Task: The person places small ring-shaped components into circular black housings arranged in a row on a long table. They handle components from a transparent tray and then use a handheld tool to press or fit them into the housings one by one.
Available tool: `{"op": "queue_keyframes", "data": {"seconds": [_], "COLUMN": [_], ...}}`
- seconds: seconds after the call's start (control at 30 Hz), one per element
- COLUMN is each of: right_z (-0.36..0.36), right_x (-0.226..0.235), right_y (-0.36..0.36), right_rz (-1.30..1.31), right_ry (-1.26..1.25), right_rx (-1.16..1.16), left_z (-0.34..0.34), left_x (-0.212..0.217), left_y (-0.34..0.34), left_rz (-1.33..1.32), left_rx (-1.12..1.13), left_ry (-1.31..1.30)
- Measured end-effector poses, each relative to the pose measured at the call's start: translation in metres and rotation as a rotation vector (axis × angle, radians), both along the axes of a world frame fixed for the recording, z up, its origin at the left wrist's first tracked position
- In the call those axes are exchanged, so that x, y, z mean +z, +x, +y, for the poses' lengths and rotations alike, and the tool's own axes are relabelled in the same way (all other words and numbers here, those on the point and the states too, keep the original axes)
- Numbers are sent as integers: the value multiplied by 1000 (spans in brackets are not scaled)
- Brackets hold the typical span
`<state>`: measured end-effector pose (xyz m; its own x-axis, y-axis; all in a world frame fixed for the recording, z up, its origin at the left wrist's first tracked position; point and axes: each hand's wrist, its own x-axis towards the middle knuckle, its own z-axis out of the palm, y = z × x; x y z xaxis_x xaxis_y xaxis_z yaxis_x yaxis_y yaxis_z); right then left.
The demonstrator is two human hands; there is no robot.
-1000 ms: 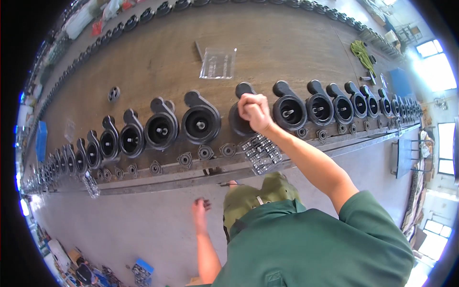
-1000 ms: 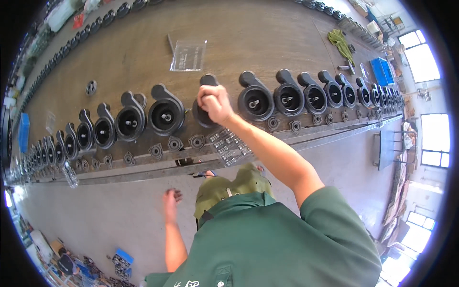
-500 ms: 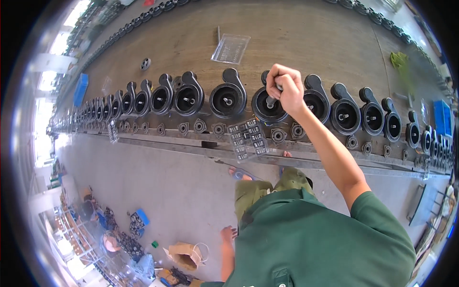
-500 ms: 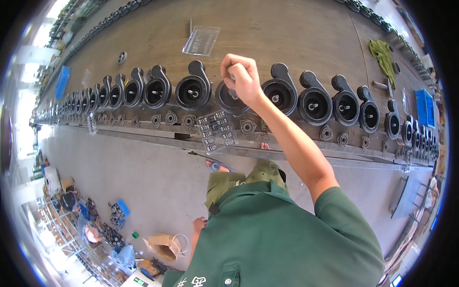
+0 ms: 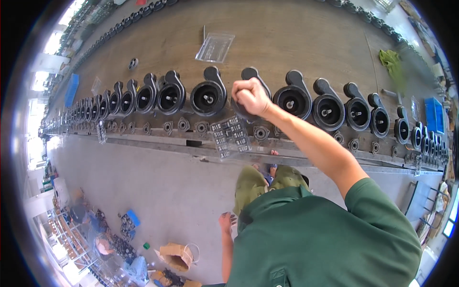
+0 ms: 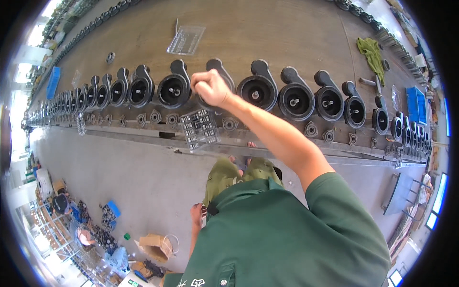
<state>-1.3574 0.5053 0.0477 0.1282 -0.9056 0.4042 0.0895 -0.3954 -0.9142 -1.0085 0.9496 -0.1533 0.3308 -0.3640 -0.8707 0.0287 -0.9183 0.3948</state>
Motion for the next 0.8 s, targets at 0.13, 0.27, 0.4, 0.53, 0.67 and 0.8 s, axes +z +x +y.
{"op": "queue_keyframes", "data": {"seconds": [0.13, 0.27, 0.4, 0.53, 0.67, 0.8], "right_z": [-5, 14, 45, 59, 61, 62], "right_x": [7, 43, 73, 51, 13, 0], "right_y": [1, -10, -63, -85, -81, -84], "right_rz": [-66, -436, -367, -153, -183, -220], "right_ry": [70, 151, 32, 122, 180, 214], "right_rx": [-65, -76, -309, -439, -475, -442], "left_z": [-42, -73, -87, -113, -126, -139], "left_x": [-12, -40, -70, -60, -49, -43], "left_y": [11, 29, 63, 87, 118, 134], "left_rz": [37, 32, 80, 101, 56, 10], "left_rx": [-43, -50, -264, -302, -200, -198], "left_ry": [-62, -21, -65, -9, 17, 5]}}
